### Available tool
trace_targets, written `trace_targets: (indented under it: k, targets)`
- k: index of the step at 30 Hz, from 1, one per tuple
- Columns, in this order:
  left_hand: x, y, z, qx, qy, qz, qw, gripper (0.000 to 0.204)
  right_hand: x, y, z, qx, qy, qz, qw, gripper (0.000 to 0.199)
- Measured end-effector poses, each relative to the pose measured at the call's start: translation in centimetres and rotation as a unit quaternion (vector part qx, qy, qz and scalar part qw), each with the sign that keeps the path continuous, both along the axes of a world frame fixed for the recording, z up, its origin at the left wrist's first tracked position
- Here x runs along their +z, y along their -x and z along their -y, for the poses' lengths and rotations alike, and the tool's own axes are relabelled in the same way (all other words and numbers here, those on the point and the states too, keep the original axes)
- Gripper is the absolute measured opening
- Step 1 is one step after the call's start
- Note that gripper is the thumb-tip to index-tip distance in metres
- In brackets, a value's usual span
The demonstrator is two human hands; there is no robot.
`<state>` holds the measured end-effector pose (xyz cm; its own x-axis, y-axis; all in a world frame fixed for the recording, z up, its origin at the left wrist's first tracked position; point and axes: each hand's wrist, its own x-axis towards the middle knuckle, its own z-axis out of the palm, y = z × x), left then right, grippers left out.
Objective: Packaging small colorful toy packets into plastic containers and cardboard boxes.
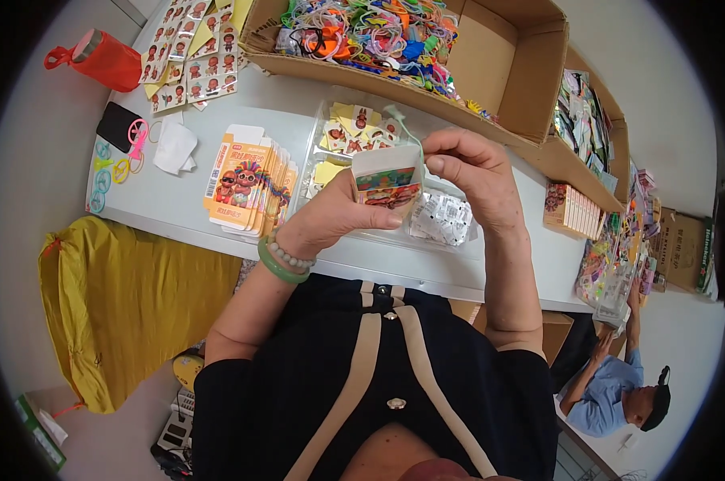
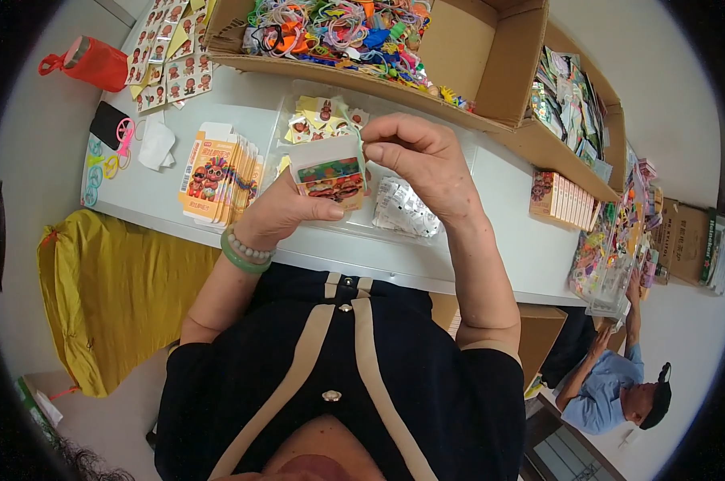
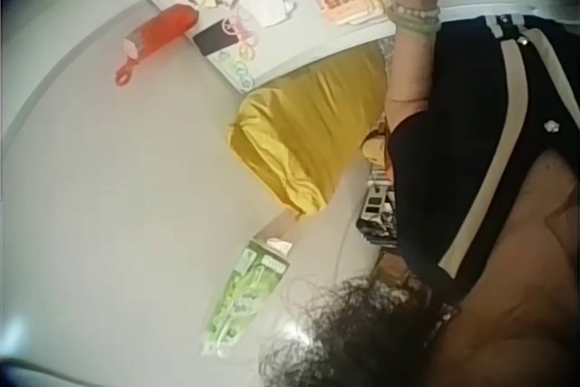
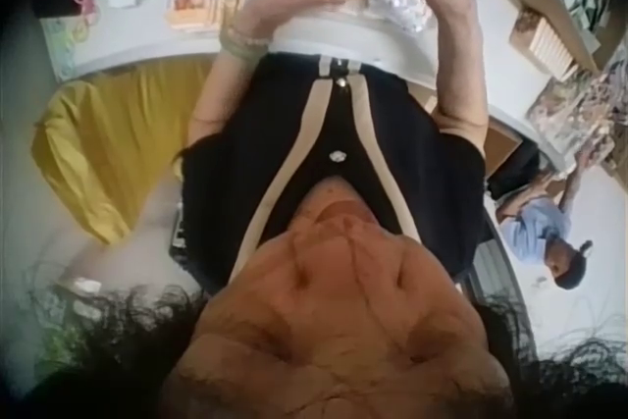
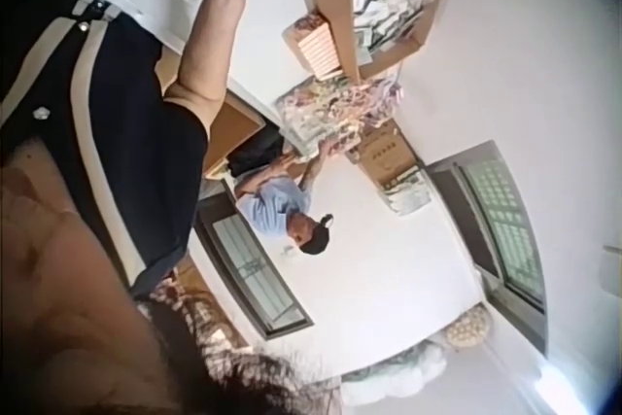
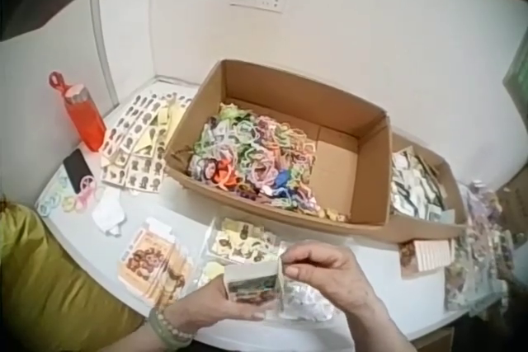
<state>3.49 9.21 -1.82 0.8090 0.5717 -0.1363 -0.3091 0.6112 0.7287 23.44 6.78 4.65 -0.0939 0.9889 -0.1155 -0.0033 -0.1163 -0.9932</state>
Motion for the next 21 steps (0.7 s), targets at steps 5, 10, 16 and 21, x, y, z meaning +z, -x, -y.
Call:
trace_targets:
  k: [5,10,16,21]
  targets:
    - [0.4,0.1,0.0,0.018,0.010,-0.006,1.000,0.057,-0.2,-0.4,0.3,-0.035,0.023,0.015,0.999,0.018]
    - [0.6,0.1,0.5,0.002,-0.053,-0.028,0.998,0.056,0.5,0.6,0.6,-0.004,-0.023,0.027,0.999,0.016]
    - [0.7,0.5,1.1,0.001,-0.041,-0.014,0.999,0.056,0.8,0.4,1.5,0.008,0.015,0.007,1.000,0.008]
    - [0.4,0.9,1.2,0.011,-0.026,-0.036,0.999,0.054,1.6,-0.6,3.8,-0.095,0.011,0.053,0.994,0.008]
